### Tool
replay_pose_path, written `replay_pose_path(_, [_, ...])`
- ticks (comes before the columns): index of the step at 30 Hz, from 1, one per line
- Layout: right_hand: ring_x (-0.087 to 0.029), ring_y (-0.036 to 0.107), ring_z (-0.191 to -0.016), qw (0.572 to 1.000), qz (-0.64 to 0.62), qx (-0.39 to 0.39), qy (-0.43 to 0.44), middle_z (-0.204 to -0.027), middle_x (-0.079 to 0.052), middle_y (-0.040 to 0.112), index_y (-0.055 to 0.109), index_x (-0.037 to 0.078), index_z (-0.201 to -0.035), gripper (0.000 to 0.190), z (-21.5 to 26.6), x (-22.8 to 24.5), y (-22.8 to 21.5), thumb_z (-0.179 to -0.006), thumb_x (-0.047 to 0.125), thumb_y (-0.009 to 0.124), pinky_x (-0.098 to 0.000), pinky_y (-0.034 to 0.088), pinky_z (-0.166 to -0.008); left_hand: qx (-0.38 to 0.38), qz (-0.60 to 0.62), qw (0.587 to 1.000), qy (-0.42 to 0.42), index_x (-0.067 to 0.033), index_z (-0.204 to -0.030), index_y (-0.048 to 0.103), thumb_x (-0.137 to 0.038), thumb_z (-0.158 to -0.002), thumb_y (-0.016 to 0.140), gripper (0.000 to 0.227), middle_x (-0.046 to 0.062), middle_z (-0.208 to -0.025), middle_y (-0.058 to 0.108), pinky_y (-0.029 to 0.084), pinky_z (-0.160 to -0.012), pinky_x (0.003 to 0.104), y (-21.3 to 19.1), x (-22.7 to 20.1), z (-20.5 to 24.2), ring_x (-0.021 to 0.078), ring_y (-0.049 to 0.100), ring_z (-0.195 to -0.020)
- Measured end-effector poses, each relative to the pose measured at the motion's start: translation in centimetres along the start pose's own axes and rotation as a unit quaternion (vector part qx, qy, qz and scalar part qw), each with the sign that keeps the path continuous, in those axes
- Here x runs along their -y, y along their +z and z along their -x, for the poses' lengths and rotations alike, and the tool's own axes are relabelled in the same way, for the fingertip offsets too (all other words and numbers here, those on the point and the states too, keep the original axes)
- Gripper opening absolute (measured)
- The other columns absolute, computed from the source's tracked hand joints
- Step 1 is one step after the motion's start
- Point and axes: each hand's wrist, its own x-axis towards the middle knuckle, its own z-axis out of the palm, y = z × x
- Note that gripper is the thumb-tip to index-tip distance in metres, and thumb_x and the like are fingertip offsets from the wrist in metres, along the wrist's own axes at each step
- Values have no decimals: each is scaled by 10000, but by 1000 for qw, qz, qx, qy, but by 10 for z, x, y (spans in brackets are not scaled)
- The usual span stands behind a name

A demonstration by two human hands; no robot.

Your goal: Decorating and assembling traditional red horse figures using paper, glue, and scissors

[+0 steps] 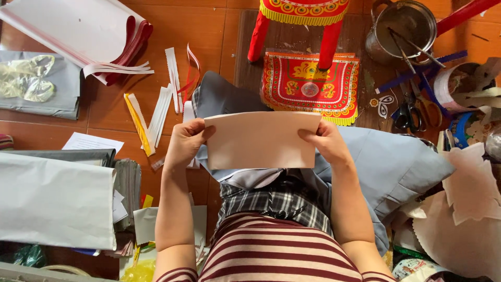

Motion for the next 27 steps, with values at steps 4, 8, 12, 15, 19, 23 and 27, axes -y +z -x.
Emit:
replay_pose_path(4, [-50,621,-689,1000,-11,-22,-4,-796,-19,691,701,51,-1040,213,2,7,3,-831,57,742,-228,554,-612,16,-6,1000,-9,-47,-899,730,-123,-881,751,81,1,-682,631,542,-605,205,-13,29,-8,51,576,-630])
replay_pose_path(8, [-94,659,-674,999,-19,-37,1,-759,-44,685,707,40,-988,212,-4,-16,-7,-786,26,767,-251,567,-606,17,-6,1000,-11,-36,-886,724,-106,-869,754,78,19,-682,640,554,-595,222,-5,10,-3,66,586,-618])
replay_pose_path(12, [-97,663,-666,999,-12,-35,4,-758,-45,684,713,48,-978,190,-5,-8,-1,-796,42,766,-259,572,-605,5,10,1000,-11,-24,-916,728,-119,-891,736,99,20,-694,645,562,-602,238,4,-3,1,65,587,-627])
replay_pose_path(15, [-129,678,-650,999,-17,-48,4,-756,-74,687,707,39,-978,190,-8,-15,-2,-796,33,760,-282,582,-601,-1,65,998,-8,-27,-933,731,-102,-916,699,84,38,-694,647,581,-595,261,5,15,-7,90,617,-622])
replay_pose_path(19, [-171,703,-664,994,-47,-96,-11,-766,-91,679,692,41,-1008,192,-12,-30,-5,-822,16,735,-343,602,-634,12,104,994,14,-14,-1186,635,-168,-998,567,252,99,-882,683,599,-704,333,10,6,-9,142,649,-758])
replay_pose_path(23, [-190,705,-735,979,-99,-173,-46,-837,-91,682,656,43,-1037,170,-18,-28,1,-874,41,703,-356,613,-710,109,287,951,20,-83,-1525,265,-634,-873,561,903,190,-1178,661,564,-902,495,20,-5,-1,250,679,-1017])
replay_pose_path(27, [-167,697,-805,955,-142,-242,-96,-892,-68,682,634,55,-1071,204,-25,-39,18,-881,50,709,-337,610,-787,147,370,917,22,-172,-1524,201,-454,-848,718,897,260,-1324,544,459,-1017,528,66,17,1,391,572,-1207])
